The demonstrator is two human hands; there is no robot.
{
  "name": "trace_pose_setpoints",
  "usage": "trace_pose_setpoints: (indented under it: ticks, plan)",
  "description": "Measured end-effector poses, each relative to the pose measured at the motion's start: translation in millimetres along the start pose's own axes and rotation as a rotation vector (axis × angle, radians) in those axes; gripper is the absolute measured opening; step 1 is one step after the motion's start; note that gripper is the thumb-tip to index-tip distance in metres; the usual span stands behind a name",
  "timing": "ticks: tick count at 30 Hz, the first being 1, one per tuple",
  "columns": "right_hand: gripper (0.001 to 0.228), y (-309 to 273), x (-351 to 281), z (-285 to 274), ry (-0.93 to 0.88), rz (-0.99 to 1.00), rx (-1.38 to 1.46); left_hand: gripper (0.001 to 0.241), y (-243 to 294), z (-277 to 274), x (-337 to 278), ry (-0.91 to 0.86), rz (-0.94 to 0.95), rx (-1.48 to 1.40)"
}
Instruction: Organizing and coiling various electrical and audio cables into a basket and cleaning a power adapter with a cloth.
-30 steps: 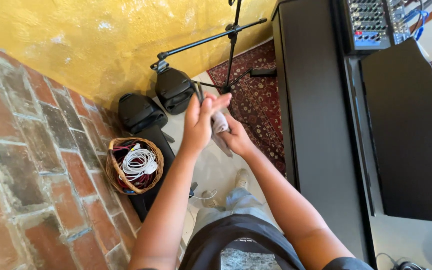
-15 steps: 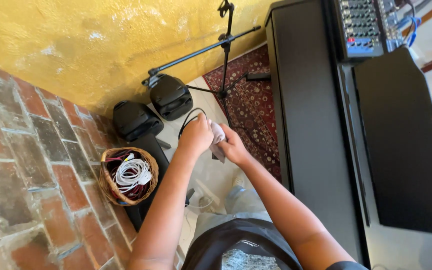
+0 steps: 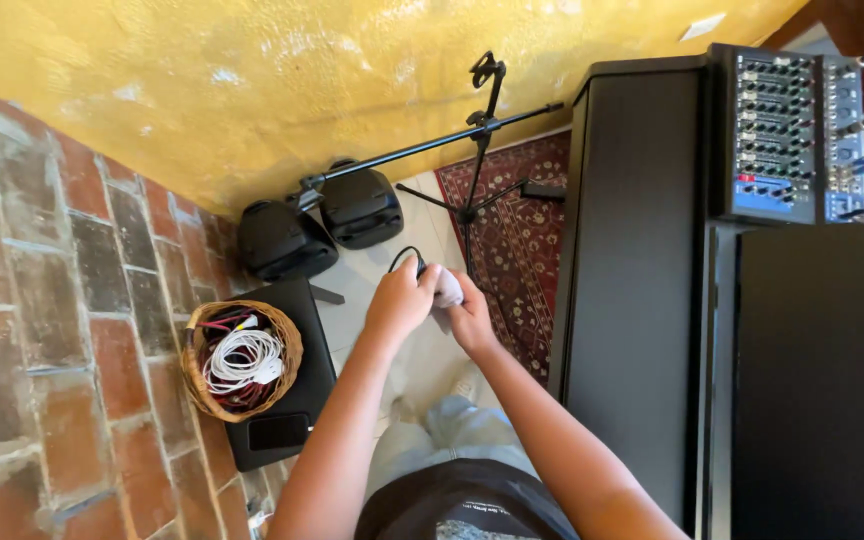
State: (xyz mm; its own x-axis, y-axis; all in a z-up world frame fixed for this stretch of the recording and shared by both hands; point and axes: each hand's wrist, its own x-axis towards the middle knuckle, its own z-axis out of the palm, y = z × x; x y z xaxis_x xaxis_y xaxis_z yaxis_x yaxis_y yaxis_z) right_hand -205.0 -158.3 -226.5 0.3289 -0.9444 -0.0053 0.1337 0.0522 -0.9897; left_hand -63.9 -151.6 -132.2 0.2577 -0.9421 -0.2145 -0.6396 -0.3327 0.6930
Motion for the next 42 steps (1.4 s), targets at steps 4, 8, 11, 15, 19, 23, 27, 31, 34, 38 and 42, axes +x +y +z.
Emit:
trace_pose_setpoints:
  ticks: [4, 8, 11, 15, 19, 23, 27, 31, 34, 38, 42]
  plan:
    - [0.037, 23.3, -5.3, -15.0, 0.089, 0.045, 0.048, 0.053, -5.5, 14.3, 5.0, -0.108, -0.051, 0.032]
    - [0.041, 47.6, -17.4, -23.0, 0.233, 0.041, -0.073, 0.056, -22.3, 35.5, 6.9, -0.183, -0.049, 0.057]
    - [0.04, 54.3, -18.4, -28.1, 0.383, 0.056, -0.096, 0.057, -25.7, 37.7, 10.1, -0.242, -0.065, 0.077]
    - [0.028, 49.3, -9.2, -49.2, 0.688, -0.18, -0.087, 0.058, -48.2, 34.9, 10.8, -0.3, -0.039, 0.172]
    - [0.022, 34.5, 1.4, -65.4, 0.669, -0.131, -0.094, 0.052, -60.2, 23.1, 8.3, -0.392, -0.153, 0.117]
    - [0.033, 63.6, -7.9, -63.4, 0.503, -0.08, -0.301, 0.043, -71.7, 43.4, 0.4, -0.253, -0.047, 0.05]
    - [0.034, 95.1, -23.1, -41.7, 0.411, -0.003, -0.202, 0.036, -86.9, 61.2, -2.1, -0.159, -0.005, 0.062]
    - [0.026, 89.3, -24.5, -27.6, 0.381, 0.04, -0.207, 0.03, -80.9, 67.2, -4.8, -0.141, -0.104, 0.042]
    - [0.022, 103.1, -22.3, -32.4, 0.368, 0.036, -0.24, 0.028, -92.3, 81.6, -1.7, -0.043, -0.062, 0.045]
    - [0.02, 157.7, -10.9, -50.6, 0.407, -0.003, -0.176, 0.026, -108.7, 93.8, 13.6, -0.017, -0.058, 0.103]
    - [0.018, 217.4, -3.8, -58.2, 0.481, 0.074, -0.097, 0.018, -111.6, 97.6, 23.8, 0.06, -0.086, 0.093]
